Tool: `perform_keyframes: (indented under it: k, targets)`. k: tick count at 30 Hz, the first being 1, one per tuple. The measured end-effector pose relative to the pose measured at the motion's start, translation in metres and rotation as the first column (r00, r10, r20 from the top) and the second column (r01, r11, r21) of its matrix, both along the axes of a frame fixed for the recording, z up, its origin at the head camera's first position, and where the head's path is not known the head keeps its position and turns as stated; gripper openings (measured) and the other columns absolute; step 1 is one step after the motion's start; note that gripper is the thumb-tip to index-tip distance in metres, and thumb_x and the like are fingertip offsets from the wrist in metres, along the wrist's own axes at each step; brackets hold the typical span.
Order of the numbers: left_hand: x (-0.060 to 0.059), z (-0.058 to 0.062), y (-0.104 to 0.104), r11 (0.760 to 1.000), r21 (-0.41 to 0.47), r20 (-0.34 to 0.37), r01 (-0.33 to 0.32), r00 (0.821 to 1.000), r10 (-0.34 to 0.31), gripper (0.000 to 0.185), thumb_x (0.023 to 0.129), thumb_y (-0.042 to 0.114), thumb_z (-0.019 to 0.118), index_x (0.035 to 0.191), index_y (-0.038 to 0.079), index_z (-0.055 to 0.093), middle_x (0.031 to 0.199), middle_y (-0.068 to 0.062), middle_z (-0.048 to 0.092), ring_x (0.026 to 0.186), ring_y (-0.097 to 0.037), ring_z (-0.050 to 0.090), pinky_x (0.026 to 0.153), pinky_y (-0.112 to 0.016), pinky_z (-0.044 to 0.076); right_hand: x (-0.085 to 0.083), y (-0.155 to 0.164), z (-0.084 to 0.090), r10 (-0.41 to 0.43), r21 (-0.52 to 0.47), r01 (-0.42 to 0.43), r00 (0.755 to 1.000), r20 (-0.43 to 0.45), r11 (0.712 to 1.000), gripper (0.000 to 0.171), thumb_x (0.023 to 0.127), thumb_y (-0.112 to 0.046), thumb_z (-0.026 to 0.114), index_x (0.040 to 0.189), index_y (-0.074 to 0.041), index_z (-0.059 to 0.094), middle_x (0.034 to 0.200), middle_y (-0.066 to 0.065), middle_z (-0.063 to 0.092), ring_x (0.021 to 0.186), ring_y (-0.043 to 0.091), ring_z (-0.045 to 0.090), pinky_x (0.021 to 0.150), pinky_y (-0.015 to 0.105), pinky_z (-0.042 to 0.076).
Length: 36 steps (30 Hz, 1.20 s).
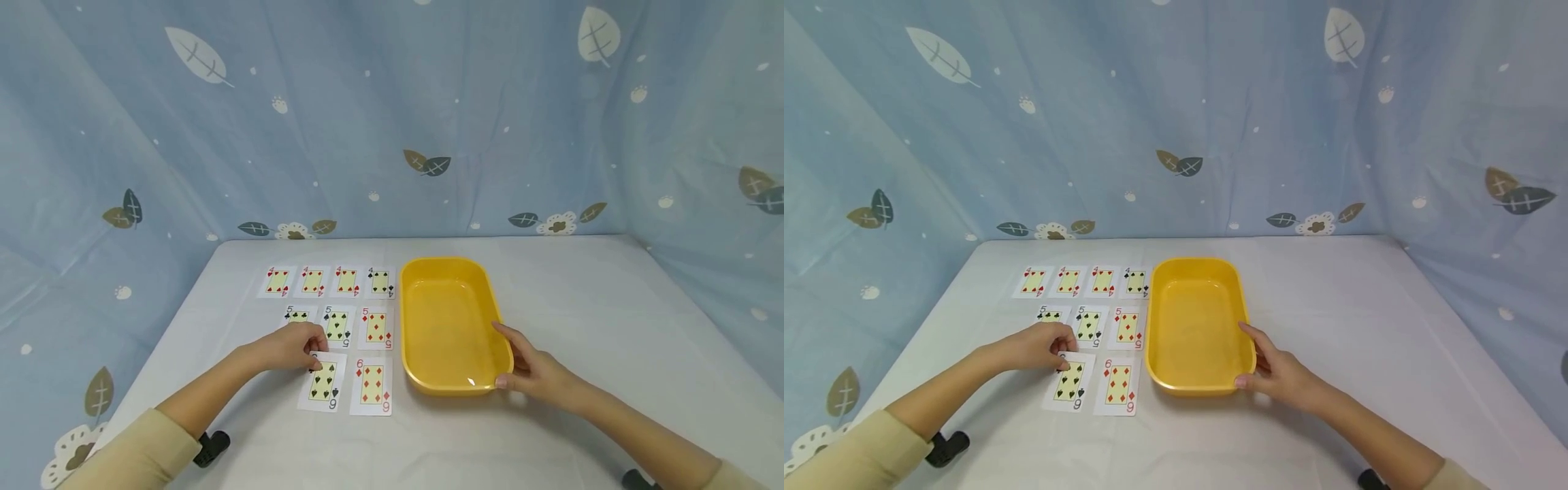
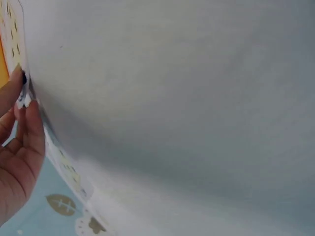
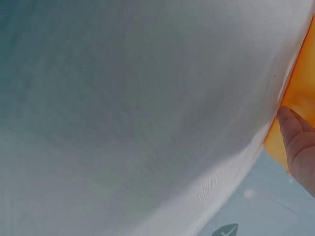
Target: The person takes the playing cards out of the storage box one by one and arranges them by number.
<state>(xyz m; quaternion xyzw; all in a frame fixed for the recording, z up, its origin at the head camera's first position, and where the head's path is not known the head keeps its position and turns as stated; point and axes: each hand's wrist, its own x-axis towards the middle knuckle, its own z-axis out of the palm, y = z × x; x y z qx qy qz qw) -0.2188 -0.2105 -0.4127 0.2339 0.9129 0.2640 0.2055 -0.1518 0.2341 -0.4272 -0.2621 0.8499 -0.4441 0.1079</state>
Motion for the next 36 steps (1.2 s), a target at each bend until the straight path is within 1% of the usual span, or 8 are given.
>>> perform_keyframes:
  k: [6,14,17,21,26,28,32,36]
  targets:
    - [-0.002,-0.001,-0.002,1.0,-0.005,-0.014,-0.02,1.0,0.02,0.023,0.072,0.01,0.08,0.083,0.011,0.061,0.074,0.002,0.053,0.071,-0.013,0.048,0.062,-0.022,0.042,-0.001,-0.003,0.004,-0.005,0.017,0.005,1.0,-0.01,1.0,0.082,0.088,-0.019,0.067,0.147,0.001,0.014,0.134,0.036,0.044,0.117,0.043,0.051,0.091,0.039,0.049]
    - [0.005,0.003,0.003,0.987,-0.154,-0.196,-0.046,0.98,0.015,0.024,0.074,0.027,0.081,0.087,0.02,0.062,0.082,0.008,0.052,0.074,-0.009,0.047,0.066,-0.026,0.041,-0.004,0.0,0.007,-0.013,0.127,0.023,0.997,-0.078,0.992,0.082,0.087,-0.022,0.068,0.148,-0.001,0.017,0.141,0.033,0.036,0.121,0.044,0.048,0.093,0.046,0.046]
    - [0.007,0.004,0.004,0.983,-0.18,-0.294,-0.04,0.956,-0.015,0.026,0.077,0.035,0.077,0.093,0.021,0.063,0.085,0.01,0.053,0.071,-0.006,0.047,0.063,-0.025,0.041,-0.004,0.004,0.008,-0.023,0.212,0.057,0.987,-0.161,0.976,0.078,0.09,-0.026,0.063,0.15,-0.008,0.018,0.145,0.027,0.036,0.121,0.043,0.05,0.092,0.053,0.046]
    - [0.008,0.008,0.007,0.99,-0.141,-0.431,-0.028,0.902,-0.036,0.036,0.079,0.04,0.075,0.104,0.017,0.063,0.092,0.006,0.057,0.07,-0.007,0.051,0.058,-0.024,0.041,-0.003,0.011,0.014,-0.053,0.305,0.129,0.968,-0.246,0.944,0.076,0.092,-0.036,0.058,0.152,-0.02,0.015,0.141,0.02,0.045,0.118,0.041,0.053,0.085,0.059,0.048]
    - [0.007,0.015,0.013,0.994,-0.097,-0.562,-0.052,0.827,-0.011,0.057,0.079,0.046,0.072,0.123,0.013,0.058,0.115,-0.006,0.06,0.1,-0.023,0.06,0.073,-0.038,0.052,-0.006,0.015,0.024,-0.01,0.439,0.206,0.913,-0.408,0.874,0.084,0.088,-0.054,0.057,0.152,-0.019,0.017,0.14,0.018,0.048,0.109,0.043,0.059,0.076,0.054,0.053]
    - [0.006,0.019,0.016,0.994,-0.094,-0.583,-0.059,0.813,-0.007,0.067,0.079,0.05,0.07,0.132,0.012,0.052,0.126,-0.011,0.056,0.113,-0.03,0.056,0.085,-0.047,0.05,-0.008,0.014,0.029,0.013,0.476,0.245,0.879,-0.476,0.845,0.089,0.085,-0.06,0.056,0.152,-0.015,0.018,0.143,0.016,0.044,0.107,0.044,0.06,0.077,0.054,0.053]
    - [0.004,0.026,0.021,0.994,-0.093,-0.588,-0.051,0.808,-0.014,0.085,0.08,0.057,0.065,0.145,0.01,0.037,0.143,-0.016,0.043,0.131,-0.036,0.041,0.104,-0.057,0.033,-0.012,0.012,0.037,0.038,0.517,0.308,0.832,-0.554,0.799,0.099,0.082,-0.066,0.054,0.151,-0.007,0.015,0.146,0.018,0.039,0.118,0.04,0.053,0.095,0.056,0.044]
    - [0.0,0.03,0.022,0.991,-0.122,-0.62,-0.048,0.784,-0.038,0.097,0.079,0.067,0.059,0.15,0.011,0.025,0.151,-0.016,0.031,0.139,-0.035,0.029,0.11,-0.062,0.017,-0.02,0.012,0.039,0.075,0.555,0.35,0.794,-0.603,0.755,0.103,0.083,-0.068,0.051,0.151,-0.002,0.011,0.149,0.02,0.033,0.131,0.035,0.041,0.107,0.056,0.03]
